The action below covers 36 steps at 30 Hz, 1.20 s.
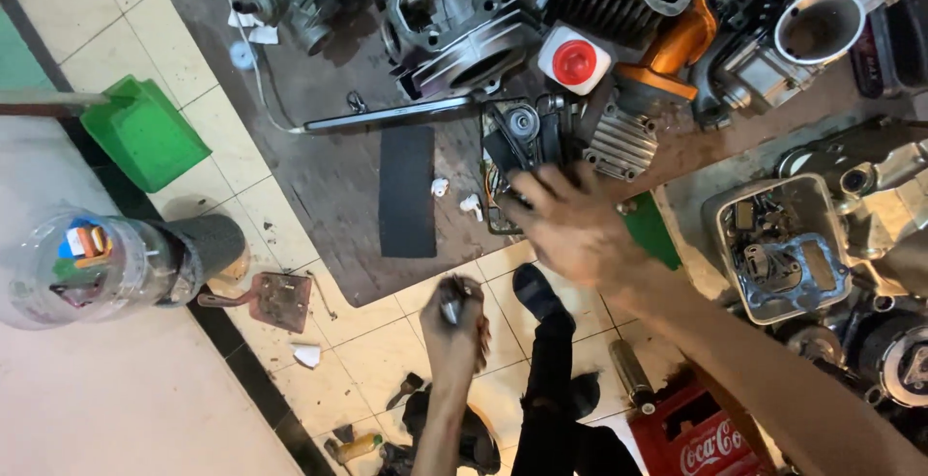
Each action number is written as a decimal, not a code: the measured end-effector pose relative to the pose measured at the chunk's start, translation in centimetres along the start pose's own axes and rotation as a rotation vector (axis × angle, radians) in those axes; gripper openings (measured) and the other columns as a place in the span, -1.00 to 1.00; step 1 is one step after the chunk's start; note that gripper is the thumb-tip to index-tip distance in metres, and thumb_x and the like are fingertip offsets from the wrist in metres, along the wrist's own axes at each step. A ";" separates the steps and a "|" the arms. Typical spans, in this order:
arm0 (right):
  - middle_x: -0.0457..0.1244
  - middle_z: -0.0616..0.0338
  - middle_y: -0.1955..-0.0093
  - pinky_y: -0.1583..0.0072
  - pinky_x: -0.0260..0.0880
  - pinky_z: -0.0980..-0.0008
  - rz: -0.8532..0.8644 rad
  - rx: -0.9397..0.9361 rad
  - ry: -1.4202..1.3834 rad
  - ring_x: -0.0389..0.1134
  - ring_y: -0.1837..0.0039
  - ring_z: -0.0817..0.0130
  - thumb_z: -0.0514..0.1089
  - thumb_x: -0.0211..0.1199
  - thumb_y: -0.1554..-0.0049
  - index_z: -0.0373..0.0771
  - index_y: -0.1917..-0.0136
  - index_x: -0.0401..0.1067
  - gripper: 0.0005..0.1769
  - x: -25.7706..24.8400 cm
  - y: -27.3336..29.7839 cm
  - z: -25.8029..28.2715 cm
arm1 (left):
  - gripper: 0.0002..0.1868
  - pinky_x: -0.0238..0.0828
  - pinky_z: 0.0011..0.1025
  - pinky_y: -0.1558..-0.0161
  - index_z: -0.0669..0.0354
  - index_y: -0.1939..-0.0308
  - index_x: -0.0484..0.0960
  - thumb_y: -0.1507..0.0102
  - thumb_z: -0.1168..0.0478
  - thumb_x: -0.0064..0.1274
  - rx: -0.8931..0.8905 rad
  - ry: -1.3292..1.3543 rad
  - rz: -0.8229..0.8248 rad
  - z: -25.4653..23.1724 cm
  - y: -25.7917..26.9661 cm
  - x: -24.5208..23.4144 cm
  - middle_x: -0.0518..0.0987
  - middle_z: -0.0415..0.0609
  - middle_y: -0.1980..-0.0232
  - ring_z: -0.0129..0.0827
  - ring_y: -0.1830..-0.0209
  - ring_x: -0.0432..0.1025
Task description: The person retrieves a socket wrench from a bag and works on a disassembled engine block on a workbench. They use the wrench to tighten bolts on the engine and handle various engine parts and tools scattered on the table.
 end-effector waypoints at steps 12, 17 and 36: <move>0.26 -0.01 -0.26 -0.15 0.49 0.09 -0.308 -0.016 -0.308 0.38 -0.17 0.03 -0.26 0.41 0.06 -0.15 -0.24 0.43 -0.44 -3.0 3.4 -1.5 | -0.98 0.07 -0.50 0.71 0.20 0.25 0.53 -0.28 0.37 0.00 -0.099 -0.043 0.134 2.5 2.4 1.6 0.37 -0.18 0.61 -0.58 0.74 0.22; 0.37 0.03 -0.17 -0.09 0.52 0.30 -0.407 0.385 -0.801 0.46 -0.12 0.25 -0.29 0.30 -0.19 -0.28 -0.28 0.42 -0.63 -2.8 3.9 -4.5 | -0.97 0.06 -0.52 0.70 0.19 0.24 0.54 -0.29 0.37 0.00 -0.064 -0.045 0.191 1.4 2.0 3.1 0.37 -0.19 0.62 -0.61 0.73 0.19; 0.42 0.17 0.32 0.27 0.41 0.18 -0.221 0.560 -0.844 0.42 0.38 0.15 -0.09 0.26 -0.13 -0.06 -0.53 0.22 -0.30 2.2 8.7 -0.5 | -0.95 0.05 -0.50 0.73 0.21 0.17 0.57 -0.30 0.34 0.05 -0.175 -0.175 0.235 3.5 2.4 5.2 0.38 -0.18 0.62 -0.57 0.76 0.20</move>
Point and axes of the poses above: each hand's wrist, its own y-axis away from the middle knuckle, its own x-axis out of the palm, z = x × y, the point moved 8 cm from there along -y, towards the middle knuckle
